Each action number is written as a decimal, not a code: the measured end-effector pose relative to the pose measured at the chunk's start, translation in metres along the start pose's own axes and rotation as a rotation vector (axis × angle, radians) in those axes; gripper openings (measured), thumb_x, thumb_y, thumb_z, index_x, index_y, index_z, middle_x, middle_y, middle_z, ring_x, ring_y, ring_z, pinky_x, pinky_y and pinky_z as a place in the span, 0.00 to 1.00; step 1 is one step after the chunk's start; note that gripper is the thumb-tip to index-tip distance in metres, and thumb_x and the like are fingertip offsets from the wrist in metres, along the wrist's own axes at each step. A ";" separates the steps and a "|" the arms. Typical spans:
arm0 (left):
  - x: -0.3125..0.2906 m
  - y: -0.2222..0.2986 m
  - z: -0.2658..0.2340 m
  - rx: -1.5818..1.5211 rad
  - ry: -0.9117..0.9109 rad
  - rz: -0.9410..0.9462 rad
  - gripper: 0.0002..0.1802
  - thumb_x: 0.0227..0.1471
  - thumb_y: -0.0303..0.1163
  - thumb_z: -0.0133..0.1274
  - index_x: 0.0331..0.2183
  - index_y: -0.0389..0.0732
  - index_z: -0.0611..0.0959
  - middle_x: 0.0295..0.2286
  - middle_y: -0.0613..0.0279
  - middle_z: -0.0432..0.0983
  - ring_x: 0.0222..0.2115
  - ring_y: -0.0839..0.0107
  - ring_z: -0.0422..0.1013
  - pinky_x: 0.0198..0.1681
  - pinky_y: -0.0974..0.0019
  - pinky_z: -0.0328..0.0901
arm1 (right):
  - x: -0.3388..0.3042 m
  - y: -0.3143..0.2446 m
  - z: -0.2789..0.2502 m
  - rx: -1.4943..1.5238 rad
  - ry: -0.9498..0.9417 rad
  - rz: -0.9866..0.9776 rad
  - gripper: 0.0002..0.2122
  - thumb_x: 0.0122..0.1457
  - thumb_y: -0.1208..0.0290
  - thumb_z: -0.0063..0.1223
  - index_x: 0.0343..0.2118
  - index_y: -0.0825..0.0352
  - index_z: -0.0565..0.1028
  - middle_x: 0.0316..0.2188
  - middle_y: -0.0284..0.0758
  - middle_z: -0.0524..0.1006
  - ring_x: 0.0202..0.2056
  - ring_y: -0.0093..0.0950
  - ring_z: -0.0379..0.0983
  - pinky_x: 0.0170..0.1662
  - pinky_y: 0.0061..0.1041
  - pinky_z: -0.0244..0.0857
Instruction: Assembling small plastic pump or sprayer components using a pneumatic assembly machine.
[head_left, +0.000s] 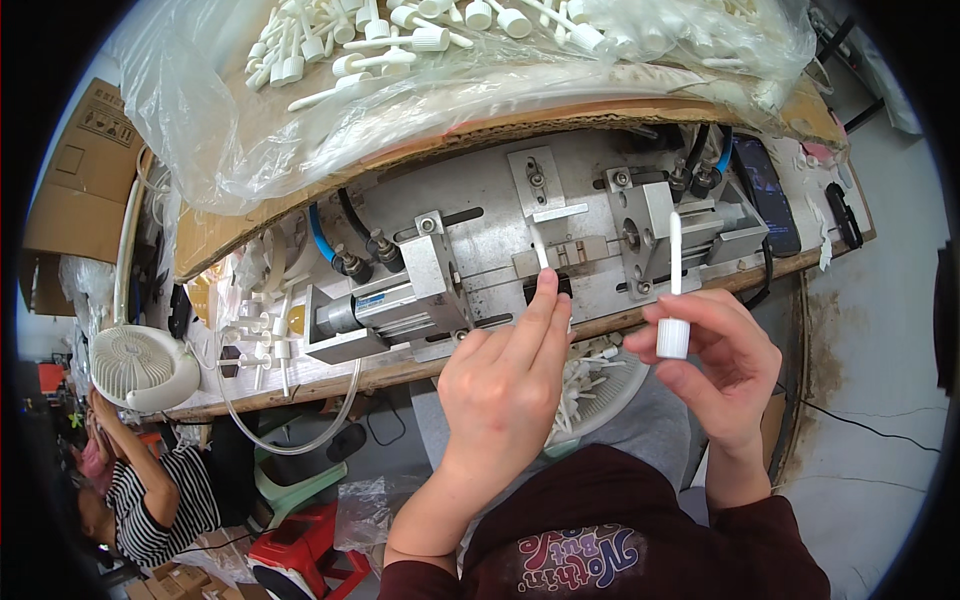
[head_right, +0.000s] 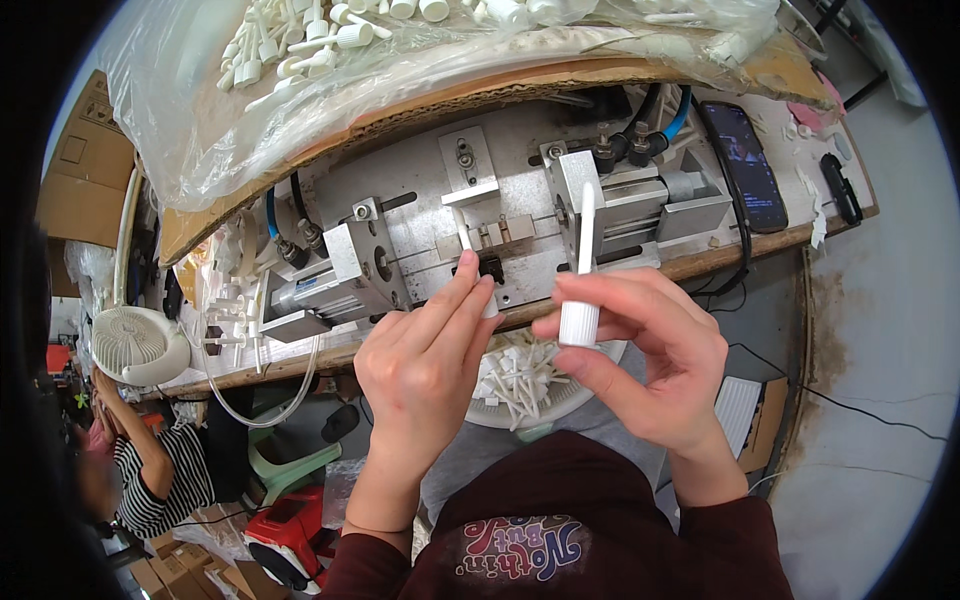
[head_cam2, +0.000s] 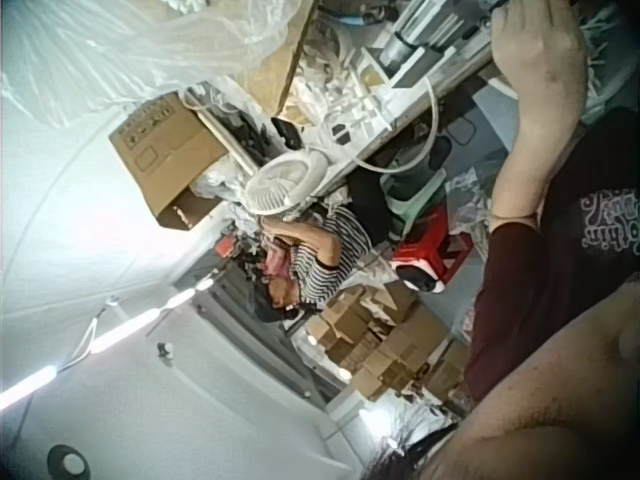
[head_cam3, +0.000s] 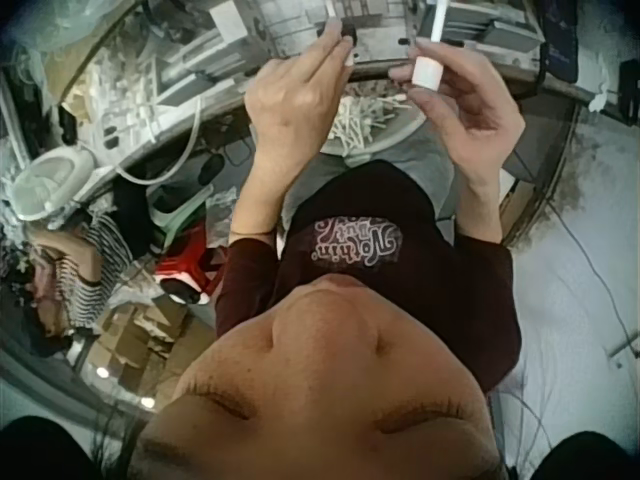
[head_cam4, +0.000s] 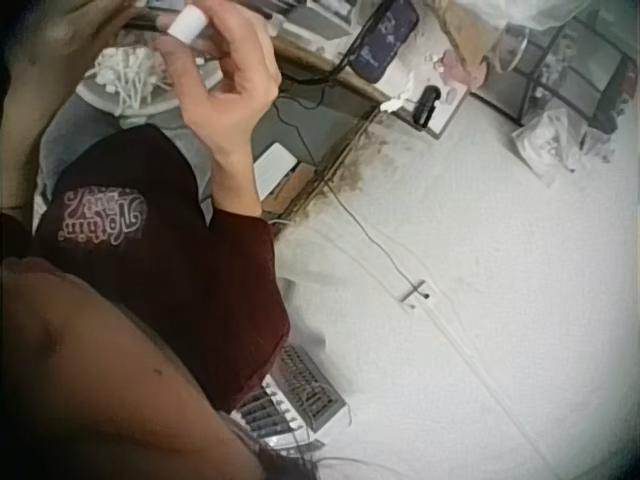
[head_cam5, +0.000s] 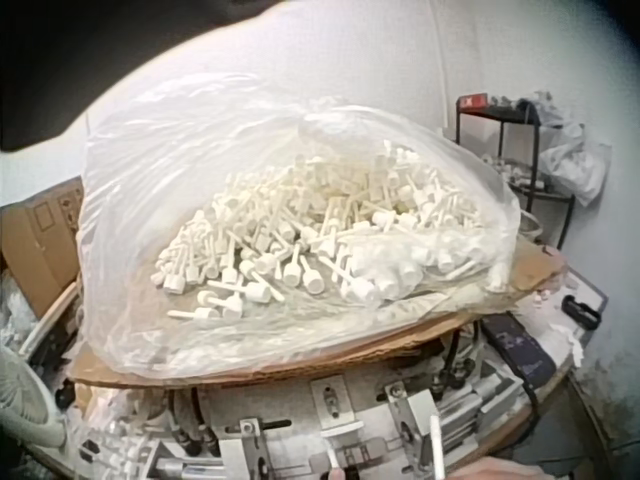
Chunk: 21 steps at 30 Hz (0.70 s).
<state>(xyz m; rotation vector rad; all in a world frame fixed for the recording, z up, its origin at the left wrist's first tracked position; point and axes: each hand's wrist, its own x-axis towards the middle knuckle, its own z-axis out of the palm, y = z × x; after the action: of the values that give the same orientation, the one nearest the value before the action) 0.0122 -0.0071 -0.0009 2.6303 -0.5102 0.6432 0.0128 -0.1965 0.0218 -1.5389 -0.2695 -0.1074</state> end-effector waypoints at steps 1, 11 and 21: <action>0.000 0.000 -0.001 0.000 -0.012 -0.009 0.16 0.39 0.27 0.65 0.36 0.38 0.85 0.42 0.62 0.80 0.22 0.73 0.73 0.25 0.71 0.63 | -0.001 -0.001 -0.002 -0.038 -0.025 -0.001 0.19 0.45 0.86 0.66 0.43 0.74 0.77 0.38 0.41 0.77 0.38 0.29 0.80 0.39 0.22 0.76; 0.013 -0.004 -0.034 -0.271 -0.092 -0.117 0.18 0.38 0.26 0.67 0.37 0.39 0.85 0.40 0.60 0.81 0.22 0.75 0.73 0.26 0.73 0.66 | 0.012 0.005 0.004 -0.664 -0.161 -0.500 0.16 0.43 0.81 0.65 0.38 0.72 0.78 0.42 0.42 0.77 0.38 0.35 0.77 0.36 0.27 0.72; 0.110 -0.088 -0.094 0.070 0.403 0.001 0.12 0.48 0.30 0.62 0.38 0.39 0.85 0.37 0.60 0.82 0.39 0.66 0.76 0.45 0.66 0.66 | 0.022 0.023 0.025 -1.048 -0.348 -0.663 0.11 0.45 0.76 0.54 0.34 0.71 0.75 0.46 0.44 0.77 0.25 0.24 0.72 0.29 0.20 0.63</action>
<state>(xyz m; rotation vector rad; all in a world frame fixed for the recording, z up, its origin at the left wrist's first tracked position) 0.1075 0.0825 0.1064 2.4657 -0.3702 1.1749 0.0365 -0.1682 0.0045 -2.4432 -1.1296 -0.5741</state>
